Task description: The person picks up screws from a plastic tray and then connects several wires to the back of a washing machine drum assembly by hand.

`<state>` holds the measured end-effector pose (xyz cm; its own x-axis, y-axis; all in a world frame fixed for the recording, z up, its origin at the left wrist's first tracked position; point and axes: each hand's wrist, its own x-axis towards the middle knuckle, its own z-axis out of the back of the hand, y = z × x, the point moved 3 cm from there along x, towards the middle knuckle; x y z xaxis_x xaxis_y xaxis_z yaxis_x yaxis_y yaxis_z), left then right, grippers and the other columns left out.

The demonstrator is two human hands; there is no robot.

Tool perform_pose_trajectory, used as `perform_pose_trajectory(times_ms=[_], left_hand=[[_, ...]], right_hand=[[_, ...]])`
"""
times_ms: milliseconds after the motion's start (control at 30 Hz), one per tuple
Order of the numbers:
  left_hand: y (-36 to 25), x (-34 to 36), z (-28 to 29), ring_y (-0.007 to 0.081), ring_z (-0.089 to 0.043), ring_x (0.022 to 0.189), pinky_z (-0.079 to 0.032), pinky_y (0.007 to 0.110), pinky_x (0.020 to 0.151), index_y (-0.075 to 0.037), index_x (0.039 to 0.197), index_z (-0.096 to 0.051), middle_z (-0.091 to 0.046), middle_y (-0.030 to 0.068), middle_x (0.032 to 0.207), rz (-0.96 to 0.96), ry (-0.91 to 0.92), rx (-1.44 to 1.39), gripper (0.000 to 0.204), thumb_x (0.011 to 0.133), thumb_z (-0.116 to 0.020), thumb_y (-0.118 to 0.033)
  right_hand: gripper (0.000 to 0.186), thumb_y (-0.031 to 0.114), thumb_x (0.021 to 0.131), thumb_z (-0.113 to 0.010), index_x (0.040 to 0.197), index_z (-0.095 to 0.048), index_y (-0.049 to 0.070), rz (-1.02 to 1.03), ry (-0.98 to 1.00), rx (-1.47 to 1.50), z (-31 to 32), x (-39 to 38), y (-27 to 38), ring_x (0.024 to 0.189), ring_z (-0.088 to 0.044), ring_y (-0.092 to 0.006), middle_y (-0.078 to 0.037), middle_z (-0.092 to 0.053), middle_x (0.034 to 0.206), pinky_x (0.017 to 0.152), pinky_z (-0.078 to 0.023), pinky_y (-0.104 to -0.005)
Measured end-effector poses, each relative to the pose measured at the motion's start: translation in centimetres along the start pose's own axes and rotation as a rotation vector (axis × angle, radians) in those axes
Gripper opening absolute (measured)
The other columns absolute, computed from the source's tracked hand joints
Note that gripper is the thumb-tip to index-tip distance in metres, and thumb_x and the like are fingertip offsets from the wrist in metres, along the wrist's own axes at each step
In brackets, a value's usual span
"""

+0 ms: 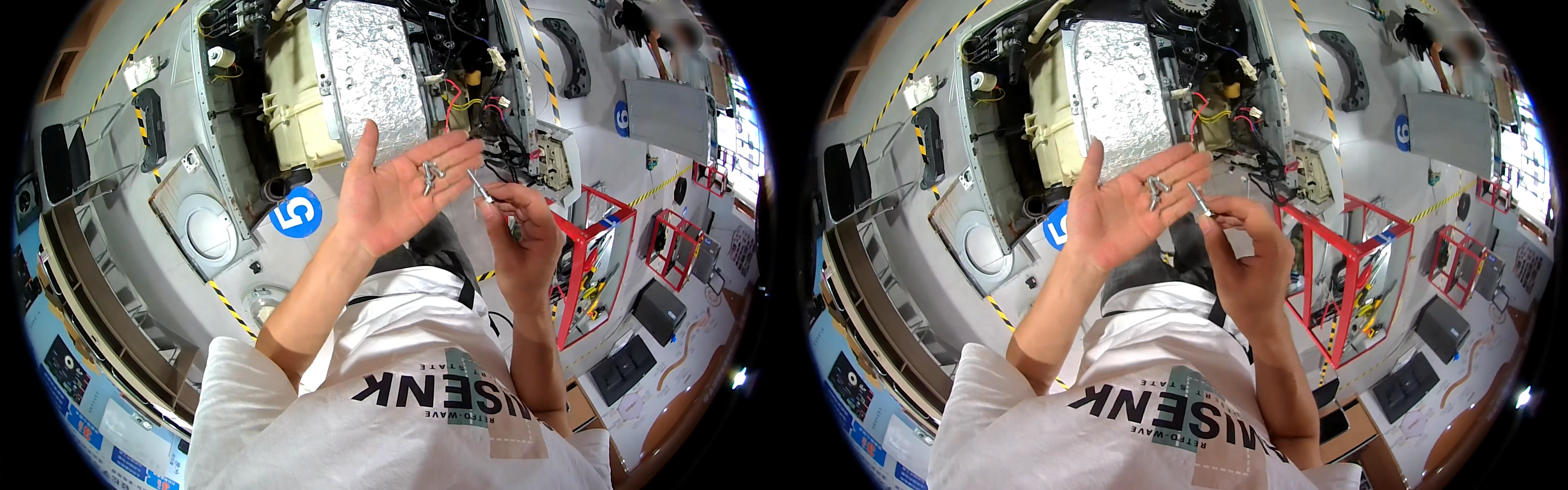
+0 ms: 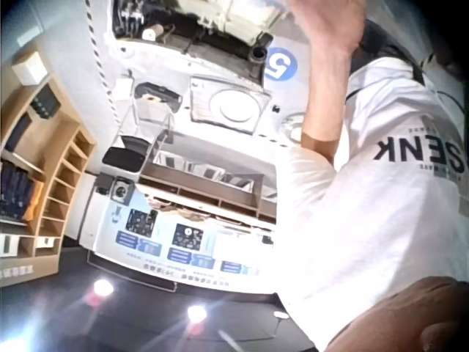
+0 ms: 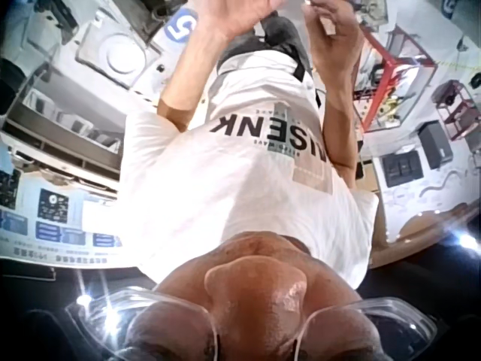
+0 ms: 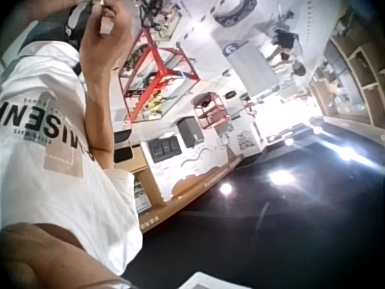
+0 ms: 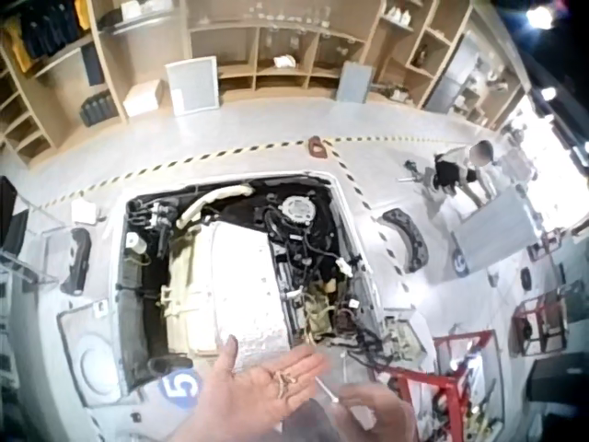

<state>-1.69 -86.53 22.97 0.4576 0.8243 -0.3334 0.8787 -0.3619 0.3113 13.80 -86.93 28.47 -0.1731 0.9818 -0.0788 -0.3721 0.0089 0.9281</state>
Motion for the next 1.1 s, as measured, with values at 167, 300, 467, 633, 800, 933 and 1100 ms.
perform_pose_trajectory(times_ms=[167,300,467,633,800,933,1100], left_hand=[[1.9,-1.5,1.1,0.0402,-0.035,0.13,-0.031,0.046,0.108,0.011,0.139,-0.025,-0.03,0.0271,0.144,0.093,0.054,-0.097,0.091,0.091,-0.024,-0.066],[2.9,-2.0,2.6,0.0305,-0.047,0.12,-0.037,0.041,0.102,0.01,0.138,-0.028,-0.044,0.0213,0.135,0.133,0.04,-0.177,0.087,0.091,-0.031,-0.064],[3.5,-2.1,3.9,0.0217,-0.051,0.112,-0.038,0.034,0.099,0.008,0.134,-0.036,-0.052,0.0144,0.126,0.094,-0.001,0.003,0.08,0.093,-0.032,-0.061],[3.6,-2.1,4.1,0.0178,-0.052,0.109,-0.04,0.031,0.097,0.006,0.134,-0.037,-0.052,0.0121,0.125,0.108,-0.006,0.099,0.079,0.094,-0.027,-0.061],[3.2,-2.5,4.0,0.0144,-0.053,0.104,-0.042,0.029,0.092,0.005,0.134,-0.038,-0.052,0.0096,0.125,0.094,0.024,0.124,0.076,0.096,-0.024,-0.06],[2.8,-3.2,4.0,0.0129,-0.051,0.104,-0.039,0.029,0.093,0.004,0.134,-0.04,-0.053,0.0077,0.125,0.06,0.042,0.156,0.074,0.097,-0.022,-0.058],[2.3,-3.8,4.4,0.0128,-0.05,0.107,-0.036,0.029,0.096,0.003,0.133,-0.041,-0.053,0.0066,0.125,0.065,0.023,0.166,0.074,0.097,-0.022,-0.058]], right_hand=[[0.02,-0.006,0.08,-0.062,0.099,-0.058,-0.001,0.154,0.003,-0.325,-1.5,0.0,1.8,0.087,-0.062,-0.0191,-0.012,-0.063,0.098,0.08,-0.048,-0.0275],[0.02,-0.004,0.078,-0.064,0.096,-0.06,0.001,0.315,0.083,-0.525,-2.5,-0.4,2.5,0.09,-0.06,-0.0282,-0.013,-0.061,0.098,0.08,-0.048,-0.0344],[0.021,0.0,0.079,-0.065,0.099,-0.061,0.002,0.273,0.122,-0.625,-3.2,-1.4,2.1,0.096,-0.058,-0.0306,-0.012,-0.057,0.103,0.078,-0.048,-0.0378],[0.024,-0.001,0.078,-0.066,0.101,-0.061,0.002,0.306,0.161,-0.681,-3.7,-1.8,2.2,0.096,-0.058,-0.0287,-0.013,-0.056,0.106,0.076,-0.05,-0.0355],[0.023,-0.005,0.077,-0.065,0.099,-0.06,-0.001,0.291,0.192,-0.665,-4.4,-1.5,2.3,0.09,-0.059,-0.0257,-0.013,-0.056,0.103,0.071,-0.051,-0.0317],[0.021,-0.006,0.077,-0.064,0.097,-0.06,-0.002,0.184,0.255,-0.674,-5.1,-1.5,2.6,0.089,-0.059,-0.0259,-0.013,-0.054,0.104,0.07,-0.051,-0.0319],[0.02,-0.005,0.077,-0.064,0.095,-0.06,-0.002,0.151,0.303,-0.731,-6.1,-1.5,2.9,0.09,-0.058,-0.0269,-0.013,-0.053,0.103,0.072,-0.049,-0.0324]])
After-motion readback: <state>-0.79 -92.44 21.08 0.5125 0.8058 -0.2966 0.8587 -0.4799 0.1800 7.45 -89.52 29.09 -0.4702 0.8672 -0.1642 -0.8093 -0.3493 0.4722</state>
